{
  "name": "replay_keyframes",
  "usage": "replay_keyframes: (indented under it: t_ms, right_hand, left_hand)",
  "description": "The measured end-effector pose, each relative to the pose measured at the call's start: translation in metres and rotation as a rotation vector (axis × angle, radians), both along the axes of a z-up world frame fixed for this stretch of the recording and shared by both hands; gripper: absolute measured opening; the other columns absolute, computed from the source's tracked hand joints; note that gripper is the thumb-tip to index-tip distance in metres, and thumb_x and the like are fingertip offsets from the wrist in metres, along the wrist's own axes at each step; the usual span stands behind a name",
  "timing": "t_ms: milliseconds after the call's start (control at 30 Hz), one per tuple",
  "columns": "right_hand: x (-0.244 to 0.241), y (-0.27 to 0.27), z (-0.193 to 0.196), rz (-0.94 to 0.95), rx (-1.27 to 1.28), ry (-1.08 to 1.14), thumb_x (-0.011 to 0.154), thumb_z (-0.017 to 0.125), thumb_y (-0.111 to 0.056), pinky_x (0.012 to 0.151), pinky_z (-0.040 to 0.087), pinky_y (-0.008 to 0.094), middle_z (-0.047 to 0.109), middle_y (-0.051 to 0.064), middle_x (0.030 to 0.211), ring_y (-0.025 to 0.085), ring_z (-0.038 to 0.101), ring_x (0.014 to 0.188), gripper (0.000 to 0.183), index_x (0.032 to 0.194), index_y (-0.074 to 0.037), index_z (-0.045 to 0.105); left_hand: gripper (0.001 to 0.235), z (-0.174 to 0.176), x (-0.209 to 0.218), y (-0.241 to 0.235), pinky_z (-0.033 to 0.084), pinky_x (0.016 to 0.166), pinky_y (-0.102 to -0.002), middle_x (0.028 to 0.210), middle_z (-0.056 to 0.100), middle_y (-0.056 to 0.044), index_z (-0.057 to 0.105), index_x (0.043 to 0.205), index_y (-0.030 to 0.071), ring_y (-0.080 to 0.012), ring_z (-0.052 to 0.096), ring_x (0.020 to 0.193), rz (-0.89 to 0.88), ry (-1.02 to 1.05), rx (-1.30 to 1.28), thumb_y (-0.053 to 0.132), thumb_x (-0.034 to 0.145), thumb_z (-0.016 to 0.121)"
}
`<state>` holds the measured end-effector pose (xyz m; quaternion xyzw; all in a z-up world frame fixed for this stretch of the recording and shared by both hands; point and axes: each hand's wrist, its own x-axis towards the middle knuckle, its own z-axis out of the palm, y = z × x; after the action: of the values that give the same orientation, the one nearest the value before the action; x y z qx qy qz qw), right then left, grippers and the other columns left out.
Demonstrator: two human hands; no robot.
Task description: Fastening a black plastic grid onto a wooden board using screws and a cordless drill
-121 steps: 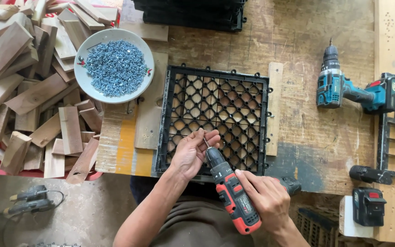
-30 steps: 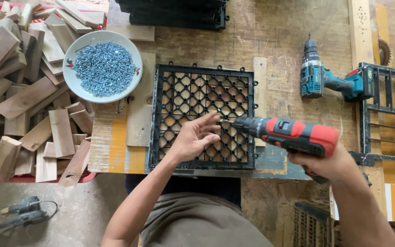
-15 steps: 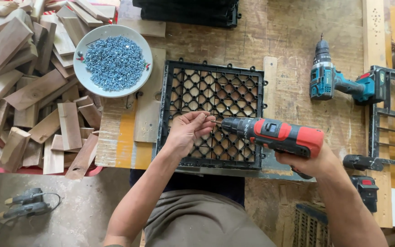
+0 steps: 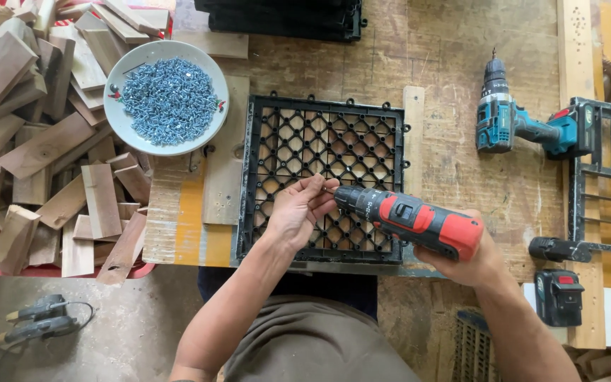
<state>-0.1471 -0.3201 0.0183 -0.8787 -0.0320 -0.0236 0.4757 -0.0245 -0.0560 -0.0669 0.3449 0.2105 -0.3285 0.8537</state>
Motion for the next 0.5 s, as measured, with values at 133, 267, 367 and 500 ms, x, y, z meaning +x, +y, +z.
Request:
replay_keyframes:
  t_ms: [133,267,367,500]
  right_hand:
    - [0.005,0.033,0.033,-0.006,0.012,0.004,0.06,0.078,0.002,0.044,0.048,0.026,0.064,0.004,0.048,0.011,0.051,0.043,0.013,0.067,-0.008,0.071]
    - [-0.008,0.037,0.023,-0.044,-0.044,-0.015,0.061,0.079,-0.004,0.057,0.055,0.031,0.072,0.008,0.065,0.014,0.066,0.059,0.021,0.081,-0.006,0.074]
    - [-0.016,0.031,0.001,-0.048,-0.044,-0.047,0.061,0.08,-0.007,0.069,0.059,0.035,0.079,0.011,0.081,0.022,0.077,0.075,0.033,0.094,-0.005,0.077]
    - [-0.016,0.032,-0.005,-0.049,-0.012,-0.095,0.06,0.08,-0.009,0.074,0.06,0.039,0.08,0.012,0.086,0.027,0.079,0.081,0.032,0.091,-0.004,0.077]
  left_hand:
    - [0.018,-0.006,-0.004,-0.006,0.067,0.078,-0.04,0.103,0.078,-0.021,0.071,0.098,0.004,-0.0282,0.078,0.09,0.055,0.092,-0.044,0.022,0.096,0.074]
    - [0.018,0.001,-0.007,-0.01,0.066,0.081,-0.039,0.108,0.078,-0.018,0.071,0.096,0.007,-0.0275,0.077,0.096,0.111,0.187,-0.064,0.025,0.095,0.075]
    - [0.018,0.005,-0.009,-0.011,0.066,0.083,-0.039,0.108,0.078,-0.019,0.07,0.096,0.007,-0.0278,0.077,0.097,0.148,0.216,-0.059,0.024,0.096,0.074]
    - [0.016,0.009,-0.008,-0.011,0.066,0.083,-0.04,0.107,0.077,-0.02,0.071,0.095,0.005,-0.0293,0.077,0.096,0.142,0.21,-0.052,0.021,0.097,0.073]
